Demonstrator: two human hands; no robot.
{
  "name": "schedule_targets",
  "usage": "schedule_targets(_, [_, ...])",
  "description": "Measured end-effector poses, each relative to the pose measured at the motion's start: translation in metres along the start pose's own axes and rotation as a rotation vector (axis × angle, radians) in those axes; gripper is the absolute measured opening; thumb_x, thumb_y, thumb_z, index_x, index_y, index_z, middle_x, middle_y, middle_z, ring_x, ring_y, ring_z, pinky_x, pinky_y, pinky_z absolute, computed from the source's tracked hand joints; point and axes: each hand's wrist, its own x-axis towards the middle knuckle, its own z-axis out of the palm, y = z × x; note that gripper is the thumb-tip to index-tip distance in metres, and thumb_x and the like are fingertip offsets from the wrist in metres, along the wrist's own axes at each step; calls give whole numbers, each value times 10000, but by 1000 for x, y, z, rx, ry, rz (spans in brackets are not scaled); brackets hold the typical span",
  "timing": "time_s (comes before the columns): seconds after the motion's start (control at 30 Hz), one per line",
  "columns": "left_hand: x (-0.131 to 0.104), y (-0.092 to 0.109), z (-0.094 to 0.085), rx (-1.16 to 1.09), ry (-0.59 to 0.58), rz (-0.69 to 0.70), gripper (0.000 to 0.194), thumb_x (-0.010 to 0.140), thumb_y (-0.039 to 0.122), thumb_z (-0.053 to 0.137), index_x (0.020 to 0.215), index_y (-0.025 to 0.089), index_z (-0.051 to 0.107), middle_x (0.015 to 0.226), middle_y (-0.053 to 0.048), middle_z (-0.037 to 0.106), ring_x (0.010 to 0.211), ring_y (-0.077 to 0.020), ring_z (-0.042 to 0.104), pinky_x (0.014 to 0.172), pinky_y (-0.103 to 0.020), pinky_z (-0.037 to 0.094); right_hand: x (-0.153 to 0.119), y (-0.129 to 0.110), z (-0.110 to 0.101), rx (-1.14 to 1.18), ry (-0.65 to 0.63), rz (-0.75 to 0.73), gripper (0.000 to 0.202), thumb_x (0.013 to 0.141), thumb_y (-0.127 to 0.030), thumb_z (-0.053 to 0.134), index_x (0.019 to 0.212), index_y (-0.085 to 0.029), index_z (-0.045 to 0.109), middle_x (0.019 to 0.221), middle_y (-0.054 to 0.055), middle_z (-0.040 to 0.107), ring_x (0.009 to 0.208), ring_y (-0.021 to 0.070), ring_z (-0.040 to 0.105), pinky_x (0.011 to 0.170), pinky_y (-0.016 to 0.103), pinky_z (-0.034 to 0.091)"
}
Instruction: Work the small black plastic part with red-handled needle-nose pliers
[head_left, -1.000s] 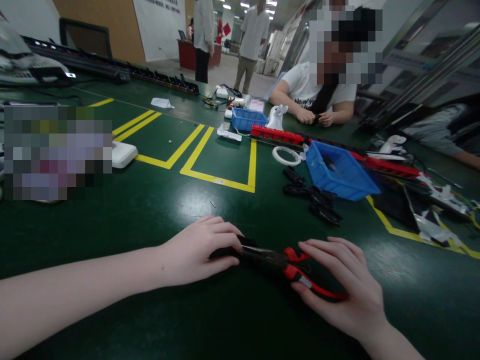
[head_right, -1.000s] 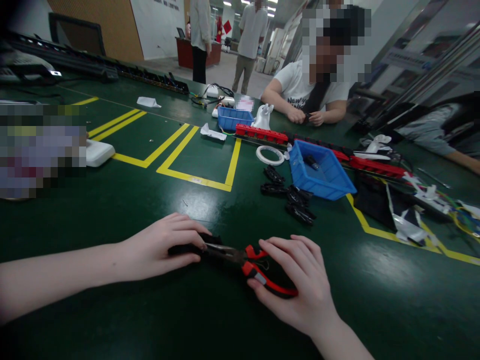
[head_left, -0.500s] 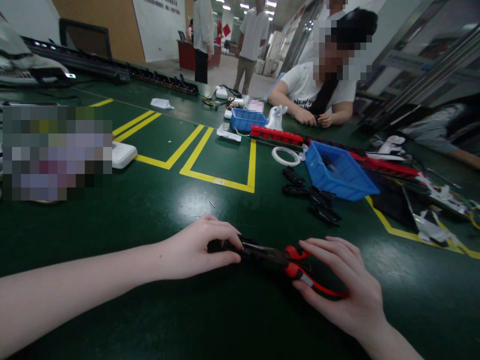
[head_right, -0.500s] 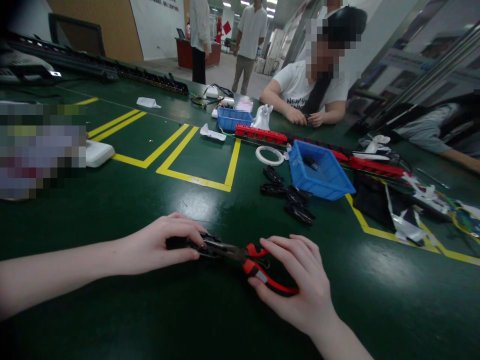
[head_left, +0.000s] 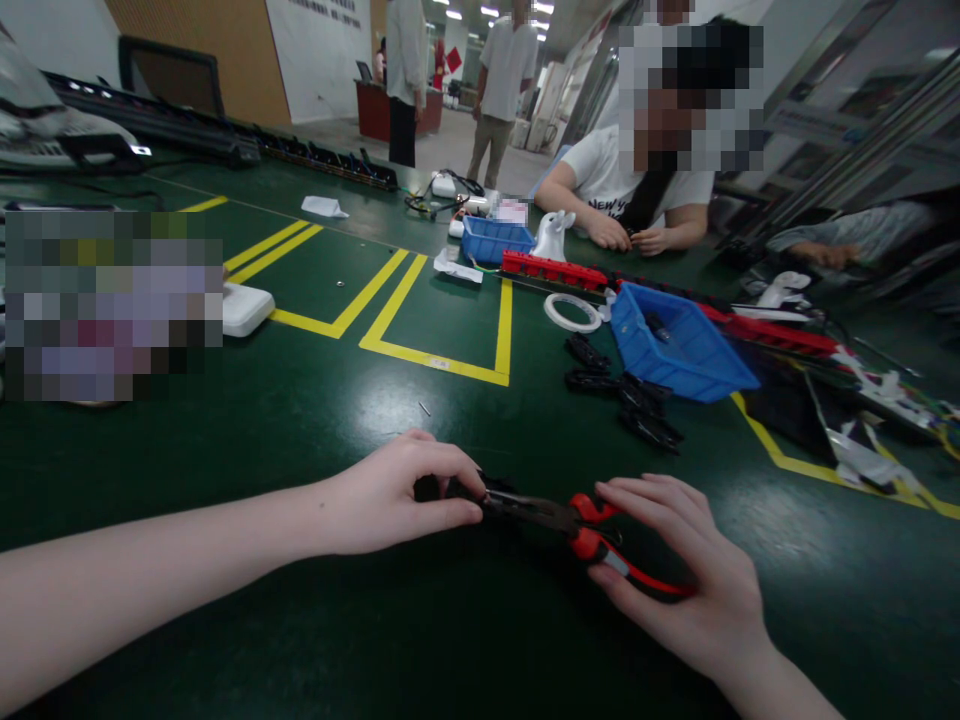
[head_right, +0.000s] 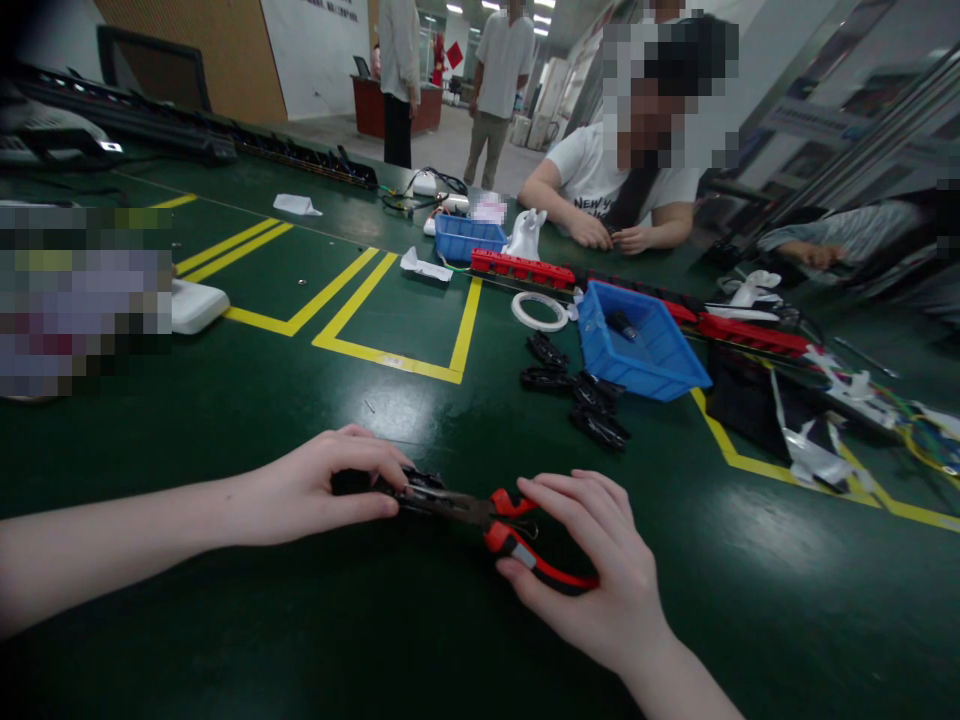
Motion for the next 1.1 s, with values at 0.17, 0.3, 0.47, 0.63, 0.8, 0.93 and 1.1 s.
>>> schedule_targets(0.17, [-1,4,0,-12,9,-10,97,945,240,629,1019,224,689,1068,5,728,979,-184,660,1016,-402,388,2,-1,1,-22,-3,-16,352,850,-346,666,1168,-206,607,989,86,717,909,255,691,863,454,532])
schedule_targets(0.3, [-1,4,0,-5,12,-9,95,940,234,636,1016,226,691,1087,6,722,993,-185,656,1024,-400,386,3,-2,0,-20,3,-18,339,858,-354,663,1162,-216,604,973,79,720,900,252,693,858,454,534])
schedule_targets(0.47, [-1,2,-1,-6,5,3,111,946,260,629,1033,238,693,1108,5,718,1042,-196,647,1044,-408,377,4,-4,-3,-25,-5,-8,348,852,-368,673,1164,-229,605,971,74,724,897,258,694,846,459,537])
schedule_targets(0.63, [0,-1,-1,28,-4,20,123,927,292,657,1027,245,711,1128,-1,715,1075,-208,641,1025,-407,397,3,-2,-1,-23,-14,-45,357,843,-350,661,1172,-229,593,965,73,724,867,249,701,863,462,523])
schedule_targets(0.8, [0,-2,-1,22,10,32,148,928,317,652,1031,233,718,1109,-23,718,1071,-212,641,1017,-402,428,3,-2,-1,-23,-1,-30,389,816,-335,686,1186,-240,611,982,69,725,888,255,699,869,455,520])
schedule_targets(0.93, [-1,1,0,8,37,17,121,935,274,641,1025,233,711,1069,-4,723,1027,-193,652,1015,-392,427,2,-4,-3,-39,8,-42,387,828,-338,693,1191,-232,611,991,74,719,902,252,684,847,443,528])
schedule_targets(1.1, [0,2,0,18,35,-4,116,933,254,645,1030,231,705,1046,6,724,969,-174,660,987,-375,441,0,-2,-3,-73,12,-74,403,839,-343,694,1214,-223,611,1019,87,707,922,257,671,861,449,519])
